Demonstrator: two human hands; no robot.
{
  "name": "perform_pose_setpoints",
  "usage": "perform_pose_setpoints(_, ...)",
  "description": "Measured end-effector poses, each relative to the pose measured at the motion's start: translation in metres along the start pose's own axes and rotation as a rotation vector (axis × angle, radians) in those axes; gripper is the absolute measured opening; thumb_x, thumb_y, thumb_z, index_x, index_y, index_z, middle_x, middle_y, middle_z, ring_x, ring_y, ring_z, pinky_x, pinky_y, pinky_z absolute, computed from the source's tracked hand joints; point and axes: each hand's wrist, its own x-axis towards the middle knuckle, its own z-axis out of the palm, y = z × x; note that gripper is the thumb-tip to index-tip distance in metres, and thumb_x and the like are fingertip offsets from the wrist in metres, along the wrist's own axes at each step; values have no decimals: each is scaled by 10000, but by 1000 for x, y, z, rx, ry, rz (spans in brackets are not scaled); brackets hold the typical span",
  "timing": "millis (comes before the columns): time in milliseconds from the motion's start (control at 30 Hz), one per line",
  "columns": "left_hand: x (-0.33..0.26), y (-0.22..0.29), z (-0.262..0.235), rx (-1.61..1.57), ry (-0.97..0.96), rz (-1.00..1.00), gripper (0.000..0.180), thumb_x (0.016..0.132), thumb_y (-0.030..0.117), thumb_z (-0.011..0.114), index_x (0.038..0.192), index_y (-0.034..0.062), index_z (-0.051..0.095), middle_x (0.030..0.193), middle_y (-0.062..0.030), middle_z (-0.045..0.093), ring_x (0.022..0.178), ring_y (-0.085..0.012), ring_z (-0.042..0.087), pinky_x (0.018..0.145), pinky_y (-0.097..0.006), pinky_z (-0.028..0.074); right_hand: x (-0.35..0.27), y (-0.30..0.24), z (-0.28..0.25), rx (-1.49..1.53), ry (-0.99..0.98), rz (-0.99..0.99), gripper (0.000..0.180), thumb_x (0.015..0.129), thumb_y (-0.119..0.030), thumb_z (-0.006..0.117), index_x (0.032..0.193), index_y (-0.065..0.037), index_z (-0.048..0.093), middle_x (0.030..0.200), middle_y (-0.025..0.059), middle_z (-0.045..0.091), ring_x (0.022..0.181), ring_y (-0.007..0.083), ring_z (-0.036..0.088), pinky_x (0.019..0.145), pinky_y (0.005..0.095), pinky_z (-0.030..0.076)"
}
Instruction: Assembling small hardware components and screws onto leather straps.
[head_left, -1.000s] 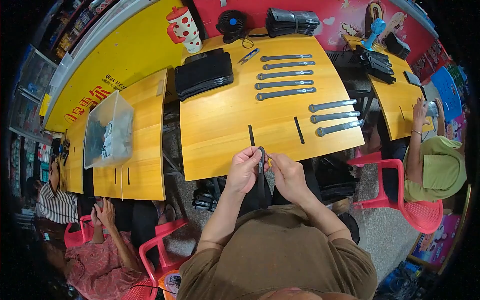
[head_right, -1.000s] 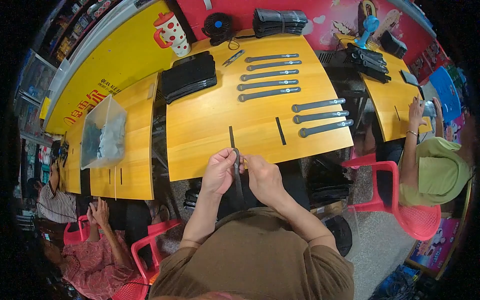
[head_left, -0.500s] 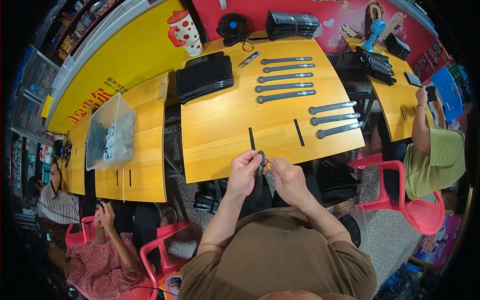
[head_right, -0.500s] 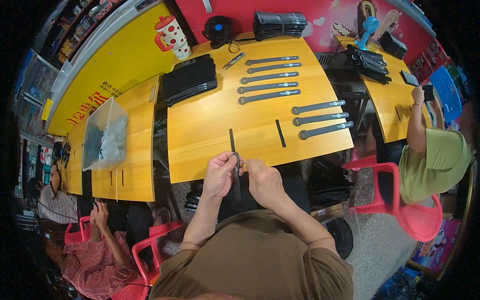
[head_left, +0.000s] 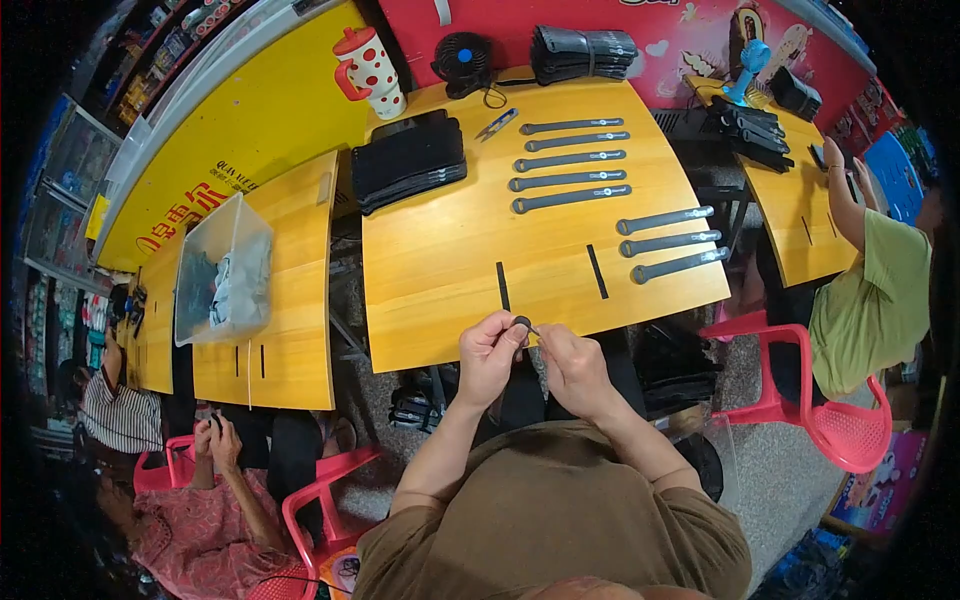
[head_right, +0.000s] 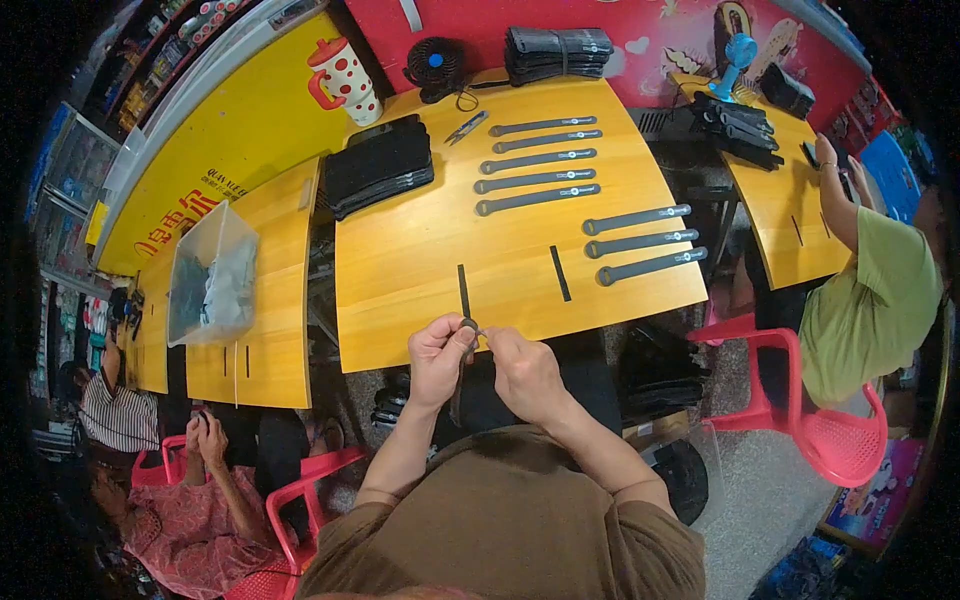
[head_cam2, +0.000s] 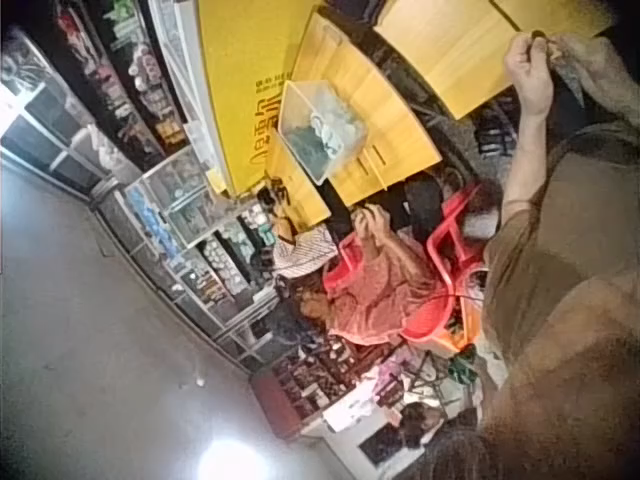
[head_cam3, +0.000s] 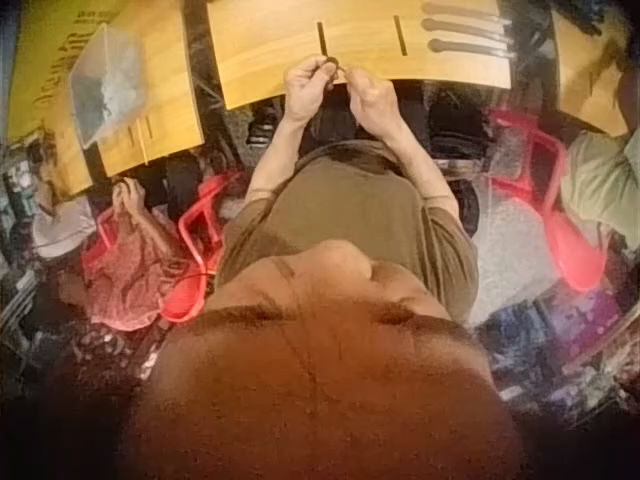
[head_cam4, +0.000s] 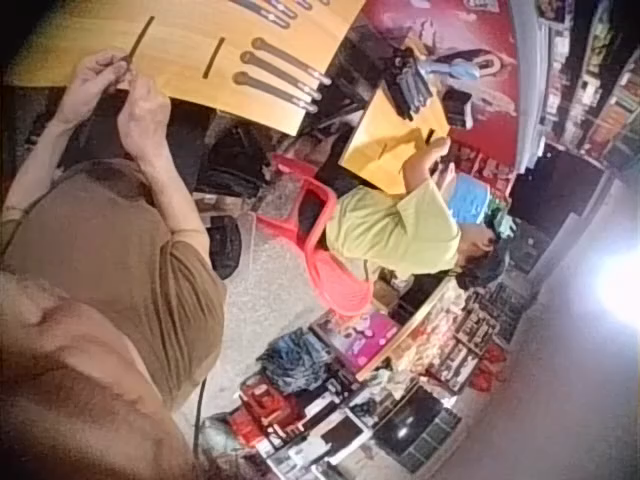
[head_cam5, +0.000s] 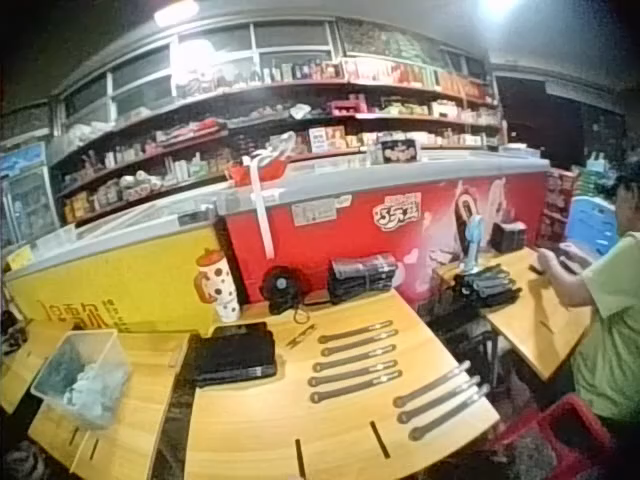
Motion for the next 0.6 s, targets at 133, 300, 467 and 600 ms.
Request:
perform_pose_setpoints(133,4,1,-6,106,-53,-6,141,926,63,607,800,2,618,690,20,544,590,-46,482,528,-198,386,5,12,-2,-25,-62,-69,206,796,51,558,1000,38,588,841,201,631,691,378,642,592,420,526)
perform_pose_setpoints(300,3,1,-4,280,-11,142,108,898,18,616,804,-36,605,663,-27,528,585,-83,487,529,-233,384,6,17,3,29,-107,-42,213,796,51,557,1007,30,581,845,214,627,709,393,636,608,435,523)
perform_pose_setpoints(467,0,-5,-8,310,-2,192,119,905,35,617,805,-27,606,672,-5,525,573,-63,463,515,-217,357,9,15,5,43,-130,-4,200,810,44,560,1007,11,574,842,215,621,733,404,629,620,446,512)
perform_pose_setpoints(600,1,4,-8,360,-8,240,116,911,36,612,813,-26,610,671,-3,524,578,-69,474,519,-219,368,15,11,-1,113,-88,3,113,829,1,604,941,-5,592,784,186,605,687,385,616,584,437,490)
